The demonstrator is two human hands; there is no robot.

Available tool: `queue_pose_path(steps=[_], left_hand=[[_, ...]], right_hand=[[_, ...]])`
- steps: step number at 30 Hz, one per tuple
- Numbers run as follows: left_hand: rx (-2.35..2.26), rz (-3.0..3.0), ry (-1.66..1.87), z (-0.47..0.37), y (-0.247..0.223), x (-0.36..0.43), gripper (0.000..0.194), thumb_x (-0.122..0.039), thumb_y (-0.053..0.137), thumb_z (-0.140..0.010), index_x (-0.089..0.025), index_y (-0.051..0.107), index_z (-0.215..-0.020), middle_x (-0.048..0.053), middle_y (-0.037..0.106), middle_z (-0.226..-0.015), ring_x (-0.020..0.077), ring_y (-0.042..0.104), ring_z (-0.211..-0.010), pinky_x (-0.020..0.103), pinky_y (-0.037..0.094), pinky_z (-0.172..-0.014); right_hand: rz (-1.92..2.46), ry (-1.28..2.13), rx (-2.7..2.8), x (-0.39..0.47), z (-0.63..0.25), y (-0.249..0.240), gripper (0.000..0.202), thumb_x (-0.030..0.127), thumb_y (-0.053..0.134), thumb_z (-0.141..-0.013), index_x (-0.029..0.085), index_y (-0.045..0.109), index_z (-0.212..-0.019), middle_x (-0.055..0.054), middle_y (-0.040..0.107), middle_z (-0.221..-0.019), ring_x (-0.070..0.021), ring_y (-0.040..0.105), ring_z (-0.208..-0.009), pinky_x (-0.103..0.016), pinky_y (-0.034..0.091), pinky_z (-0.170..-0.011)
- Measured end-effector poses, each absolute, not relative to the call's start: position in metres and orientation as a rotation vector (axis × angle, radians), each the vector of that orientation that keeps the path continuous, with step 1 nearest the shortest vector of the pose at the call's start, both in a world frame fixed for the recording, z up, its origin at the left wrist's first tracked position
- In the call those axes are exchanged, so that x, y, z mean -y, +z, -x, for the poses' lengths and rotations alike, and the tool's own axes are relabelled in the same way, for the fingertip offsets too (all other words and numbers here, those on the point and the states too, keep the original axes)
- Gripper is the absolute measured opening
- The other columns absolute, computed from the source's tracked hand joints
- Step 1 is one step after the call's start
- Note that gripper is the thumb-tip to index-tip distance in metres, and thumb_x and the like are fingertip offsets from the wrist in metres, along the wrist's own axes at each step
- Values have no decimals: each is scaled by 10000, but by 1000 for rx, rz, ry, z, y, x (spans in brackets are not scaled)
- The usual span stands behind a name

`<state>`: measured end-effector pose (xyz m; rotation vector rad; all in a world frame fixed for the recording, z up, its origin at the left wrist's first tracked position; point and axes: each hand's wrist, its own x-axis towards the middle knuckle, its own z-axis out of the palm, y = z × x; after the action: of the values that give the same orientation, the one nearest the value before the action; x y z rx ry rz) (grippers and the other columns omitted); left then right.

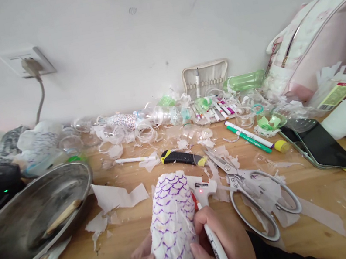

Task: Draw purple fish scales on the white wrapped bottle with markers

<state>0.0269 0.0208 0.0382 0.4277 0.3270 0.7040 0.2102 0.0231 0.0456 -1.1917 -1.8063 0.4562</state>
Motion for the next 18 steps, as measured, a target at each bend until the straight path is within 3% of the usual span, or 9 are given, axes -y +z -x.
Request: queue_pose_path(steps=[10,18], left_hand=[[-359,-378,696,-26,37,-17,678,-231,591,-774,-243,286,-1380,106,574,-1257,259,601,-1060,423,369,-968],[-411,-372,685,-26,35,-19,573,-223,607,-770,-219,424,-1313,108,608,-1210,280,581,-1100,444,352,-987]], right_hand=[[1270,399,1680,-14,-205,40,244,267,450,-881,227,480,-643,54,490,-508,-96,491,-447,-200,390,-446],[1238,424,1731,-16,-207,41,270,306,435,-900,231,464,-643,56,498,-493,-98,482,-428,-203,391,-419]])
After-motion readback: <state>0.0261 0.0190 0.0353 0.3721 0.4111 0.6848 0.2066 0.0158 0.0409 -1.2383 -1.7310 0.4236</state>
